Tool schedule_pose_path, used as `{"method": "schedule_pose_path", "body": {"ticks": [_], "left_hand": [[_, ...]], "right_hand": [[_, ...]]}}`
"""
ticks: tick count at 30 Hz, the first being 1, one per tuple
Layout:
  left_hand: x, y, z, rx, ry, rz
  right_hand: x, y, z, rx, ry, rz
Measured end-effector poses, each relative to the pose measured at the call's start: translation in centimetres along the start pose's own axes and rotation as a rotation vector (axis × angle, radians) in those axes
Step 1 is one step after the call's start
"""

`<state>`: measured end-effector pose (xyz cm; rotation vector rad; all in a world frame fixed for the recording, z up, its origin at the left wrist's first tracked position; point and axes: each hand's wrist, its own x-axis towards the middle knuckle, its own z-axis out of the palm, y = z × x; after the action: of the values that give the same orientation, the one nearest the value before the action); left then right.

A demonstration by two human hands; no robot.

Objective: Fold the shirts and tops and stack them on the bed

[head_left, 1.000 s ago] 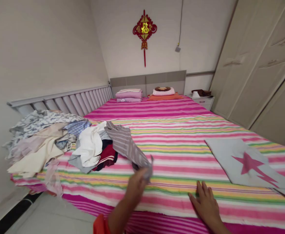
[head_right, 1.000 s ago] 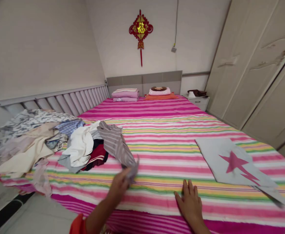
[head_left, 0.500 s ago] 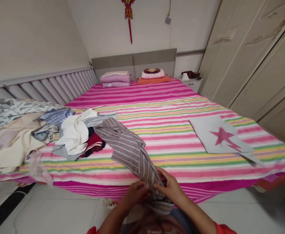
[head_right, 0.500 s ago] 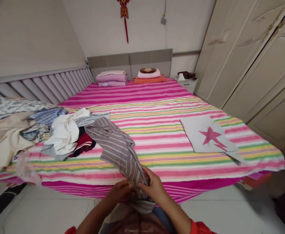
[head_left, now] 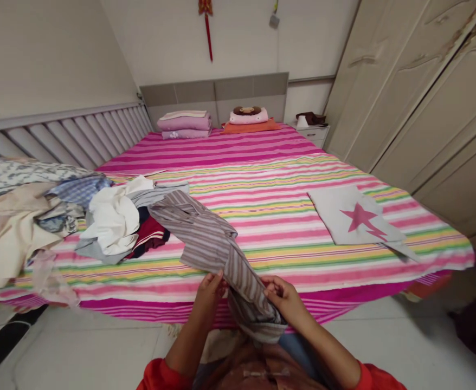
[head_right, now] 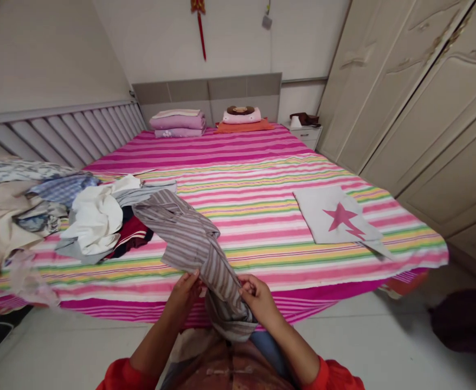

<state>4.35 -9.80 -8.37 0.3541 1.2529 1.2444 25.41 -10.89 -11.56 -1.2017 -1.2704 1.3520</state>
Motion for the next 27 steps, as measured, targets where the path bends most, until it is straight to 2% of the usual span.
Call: {"method": "schedule_pose_path", "body": {"ticks": [3, 6, 9, 13, 18, 21, 24, 27], "left_hand": [[-1.4, 1.7, 1.0, 0.144, -0.101, 0.177], [-2.6, 2.3, 2.1, 0.41, -0.21, 0.355], [-3.4, 1.2, 2.9, 0.554, -0.28, 0.447], [-3.7, -1.0, 2.8, 0.615, -0.307, 0.473], [-3.8, -2.4, 1.8, 0.584, -0.363, 0.43], [-3.6, -2.9, 1.3, 0.616, -0.382, 0.472], [-2.9, -3.9, 0.6, 0.687, -0.343, 0.536], [-1.9, -5.3, -0.5, 0.792, -0.377, 0.629]], "right_hand": [[-0.3, -1.1, 0.1, -0.098, 0.056, -0.077], [-0.6, -3.0, 0.9, -0.251, 0.064, -0.25], [-0.5, -4.1, 2.1, -0.34, 0.001, -0.374], [-0.3, -3.8, 2.9, -0.345, -0.003, -0.413], [-0.2, -4.8, 2.4, -0.279, -0.138, -0.331], [0.2, -5.7, 1.9, -0.201, -0.122, -0.256], [0.9, -6.1, 1.2, -0.038, -0.072, -0.07], [1.7, -6.4, 0.6, 0.15, -0.036, 0.114]]}}
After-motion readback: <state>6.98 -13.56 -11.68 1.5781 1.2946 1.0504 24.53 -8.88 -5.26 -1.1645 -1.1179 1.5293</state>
